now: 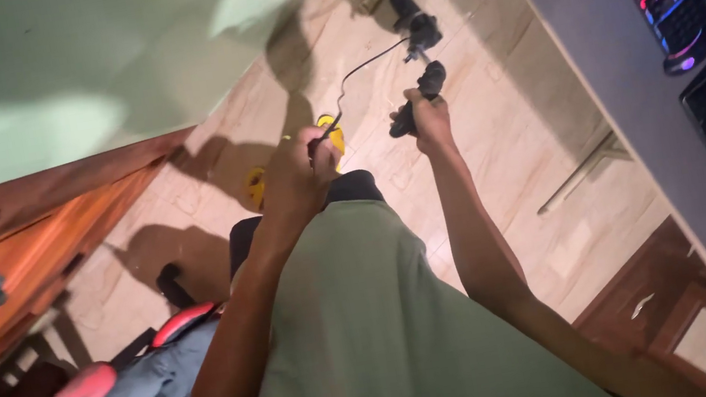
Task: Assemble a handheld vacuum cleaner by attaching the floor nozzle and extension pipe.
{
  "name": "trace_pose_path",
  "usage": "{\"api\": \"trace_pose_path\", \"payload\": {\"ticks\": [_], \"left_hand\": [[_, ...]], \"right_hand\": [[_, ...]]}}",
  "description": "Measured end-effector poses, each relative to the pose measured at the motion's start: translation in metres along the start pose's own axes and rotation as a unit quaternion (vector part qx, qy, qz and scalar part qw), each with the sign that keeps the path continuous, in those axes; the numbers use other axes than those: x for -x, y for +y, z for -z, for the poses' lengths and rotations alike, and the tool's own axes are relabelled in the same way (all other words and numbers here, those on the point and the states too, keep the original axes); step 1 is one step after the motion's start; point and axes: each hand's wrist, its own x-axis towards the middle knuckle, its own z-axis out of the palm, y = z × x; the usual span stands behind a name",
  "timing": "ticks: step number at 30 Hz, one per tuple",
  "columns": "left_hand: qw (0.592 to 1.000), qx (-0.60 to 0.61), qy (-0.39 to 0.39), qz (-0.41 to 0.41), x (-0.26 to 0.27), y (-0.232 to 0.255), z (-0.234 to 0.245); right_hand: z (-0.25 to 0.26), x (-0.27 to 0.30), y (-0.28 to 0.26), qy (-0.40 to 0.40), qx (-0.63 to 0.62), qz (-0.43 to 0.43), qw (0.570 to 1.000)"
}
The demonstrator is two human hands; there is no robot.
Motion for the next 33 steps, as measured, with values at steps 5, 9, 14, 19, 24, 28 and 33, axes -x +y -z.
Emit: {"api": "trace_pose_path", "payload": {"ticks": [5,9,14,19,24,28,33], "left_hand": [[0.994,-0.013,0.056,-0.098,0.03,-0.042,0.019],[0.992,-0.005,0.041,-0.116,0.047,-0.068,0.034],[0.991,0.029,0.04,-0.121,0.069,-0.086,0.05],[0.991,-0.007,0.066,-0.118,0.074,-0.096,0.051],[0.988,0.015,0.093,-0.119,0.076,-0.081,0.037],[0.985,0.03,0.096,-0.137,0.071,-0.058,0.024],[0.992,0.03,0.091,-0.086,0.057,-0.032,-0.017]], "right_hand": [[-0.011,0.054,0.04,-0.024,-0.016,0.012,1.0],[-0.022,0.116,0.051,-0.049,0.001,0.004,0.999],[-0.006,0.171,0.046,-0.076,0.055,-0.013,0.996],[0.021,0.183,0.028,-0.129,0.106,-0.022,0.986],[0.037,0.169,-0.002,-0.201,0.171,0.008,0.965],[0.045,0.154,-0.025,-0.209,0.237,0.025,0.949],[0.062,0.136,-0.045,-0.225,0.315,0.067,0.92]]}}
